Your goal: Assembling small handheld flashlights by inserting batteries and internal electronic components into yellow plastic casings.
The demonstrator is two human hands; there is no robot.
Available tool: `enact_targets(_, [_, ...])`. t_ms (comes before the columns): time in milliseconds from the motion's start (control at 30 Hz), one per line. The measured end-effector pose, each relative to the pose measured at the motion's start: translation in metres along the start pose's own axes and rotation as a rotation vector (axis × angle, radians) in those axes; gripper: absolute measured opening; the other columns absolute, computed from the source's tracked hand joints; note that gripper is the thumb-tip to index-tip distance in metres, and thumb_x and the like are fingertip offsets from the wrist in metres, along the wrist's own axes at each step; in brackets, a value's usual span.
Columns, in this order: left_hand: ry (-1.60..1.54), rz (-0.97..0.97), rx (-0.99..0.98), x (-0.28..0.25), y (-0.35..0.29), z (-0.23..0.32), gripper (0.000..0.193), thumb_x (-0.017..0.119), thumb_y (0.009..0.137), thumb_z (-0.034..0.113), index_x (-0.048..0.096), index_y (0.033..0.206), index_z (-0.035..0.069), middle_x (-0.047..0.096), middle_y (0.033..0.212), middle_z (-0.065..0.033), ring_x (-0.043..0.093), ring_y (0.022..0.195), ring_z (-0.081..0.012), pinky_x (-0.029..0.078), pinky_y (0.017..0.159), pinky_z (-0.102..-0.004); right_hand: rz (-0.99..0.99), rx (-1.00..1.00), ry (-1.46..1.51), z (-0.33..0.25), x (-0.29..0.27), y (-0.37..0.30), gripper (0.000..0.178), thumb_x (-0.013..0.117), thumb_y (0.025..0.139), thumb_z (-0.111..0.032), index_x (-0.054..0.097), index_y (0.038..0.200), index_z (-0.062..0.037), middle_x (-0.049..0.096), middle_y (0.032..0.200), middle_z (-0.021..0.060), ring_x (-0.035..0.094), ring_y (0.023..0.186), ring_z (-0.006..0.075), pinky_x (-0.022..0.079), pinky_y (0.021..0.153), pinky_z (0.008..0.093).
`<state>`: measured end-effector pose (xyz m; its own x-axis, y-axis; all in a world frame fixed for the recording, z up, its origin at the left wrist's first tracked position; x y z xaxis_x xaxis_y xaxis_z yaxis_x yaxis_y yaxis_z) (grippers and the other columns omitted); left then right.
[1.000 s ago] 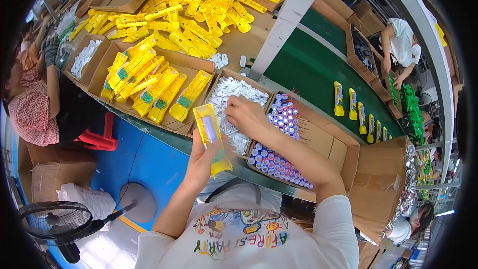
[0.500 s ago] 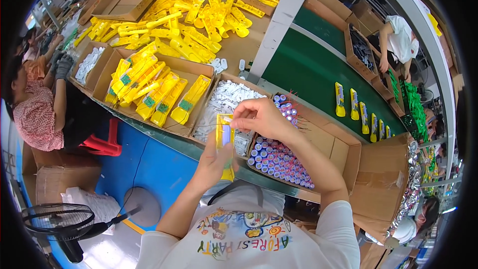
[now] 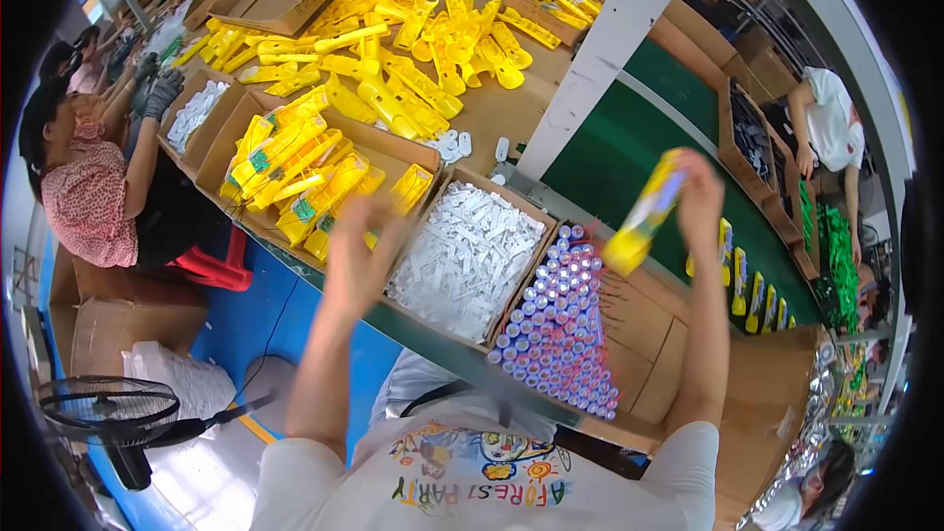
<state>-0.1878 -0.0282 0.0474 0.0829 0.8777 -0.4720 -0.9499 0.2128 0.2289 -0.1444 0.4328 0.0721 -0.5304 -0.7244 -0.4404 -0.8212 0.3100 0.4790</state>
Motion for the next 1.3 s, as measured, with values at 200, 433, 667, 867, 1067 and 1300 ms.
enact_targets(200, [0.876, -0.301, 0.091, 0.025, 0.037, -0.036, 0.053, 0.071, 0.073, 0.007, 0.052, 0.121, 0.004, 0.056, 0.104, -0.0166, 0.051, 0.108, -0.0381, 0.046, 0.089, -0.0436, -0.071, 0.207, -0.624, 0.210, -0.099, 0.014, 0.016, 0.061, 0.087, -0.015, 0.071, 0.101, -0.0132, 0.068, 0.103, 0.0124, 0.065, 0.099, 0.0302, 0.053, 0.078, 0.0393])
enact_targets(433, [-1.075, -0.340, -0.609, 0.060, -0.048, 0.022, 0.038, 0.056, 0.092, 0.010, 0.040, 0.127, 0.008, 0.058, 0.107, -0.0101, 0.060, 0.101, -0.0239, 0.053, 0.079, -0.0399, -0.269, -0.334, -0.207, -0.144, 0.088, -0.061, 0.047, 0.068, 0.071, 0.000, 0.060, 0.117, -0.0086, 0.057, 0.122, 0.0142, 0.051, 0.115, 0.0315, 0.044, 0.097, 0.0392])
enact_targets(667, [-1.181, -0.354, -0.595, 0.107, -0.081, 0.045, 0.059, 0.046, 0.079, -0.005, 0.031, 0.133, 0.012, 0.052, 0.104, -0.0089, 0.058, 0.091, -0.0214, 0.053, 0.077, -0.0377, -0.523, -0.542, 0.273, -0.182, 0.121, -0.155, 0.022, 0.067, 0.082, -0.005, 0.064, 0.104, -0.0061, 0.064, 0.088, 0.0066, 0.064, 0.083, 0.0149, 0.050, 0.072, 0.0285])
enact_targets(867, [-1.039, -0.579, -0.308, 0.120, -0.107, 0.054, 0.055, 0.040, 0.091, 0.013, 0.023, 0.143, 0.008, 0.051, 0.116, -0.0130, 0.059, 0.093, -0.0223, 0.052, 0.079, -0.0357, -0.329, 0.044, 0.083, -0.189, 0.113, -0.158, 0.011, 0.069, 0.077, -0.009, 0.060, 0.080, -0.0046, 0.058, 0.068, 0.0072, 0.059, 0.061, 0.0177, 0.044, 0.053, 0.0286])
enact_targets(1067, [-0.957, -0.579, -0.396, 0.130, -0.110, 0.052, 0.043, 0.039, 0.095, 0.011, 0.030, 0.137, 0.012, 0.053, 0.101, -0.0095, 0.056, 0.074, -0.0182, 0.052, 0.068, -0.0345, -0.230, -0.005, -0.013, -0.157, 0.084, -0.177, 0.011, 0.068, 0.080, -0.015, 0.063, 0.082, -0.0046, 0.060, 0.073, 0.0093, 0.061, 0.069, 0.0259, 0.050, 0.059, 0.0362])
enact_targets(1300, [-1.001, -0.752, -0.254, 0.141, -0.116, 0.070, 0.043, 0.039, 0.097, 0.005, 0.023, 0.136, 0.014, 0.049, 0.094, -0.0094, 0.054, 0.073, -0.0161, 0.053, 0.068, -0.0344, -0.594, 0.408, -0.199, -0.013, 0.043, -0.204, 0.018, 0.070, 0.081, -0.015, 0.066, 0.090, -0.0005, 0.069, 0.078, 0.0106, 0.067, 0.067, 0.0211, 0.052, 0.061, 0.0338])
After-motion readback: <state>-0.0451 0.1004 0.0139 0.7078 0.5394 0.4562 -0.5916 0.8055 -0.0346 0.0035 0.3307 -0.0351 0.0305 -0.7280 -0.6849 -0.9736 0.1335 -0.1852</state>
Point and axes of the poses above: each hand's wrist, its own y-axis towards the middle knuckle, its own x-axis out of the palm, z = x × y, the point moved 7 cm from there along y, towards the middle knuckle
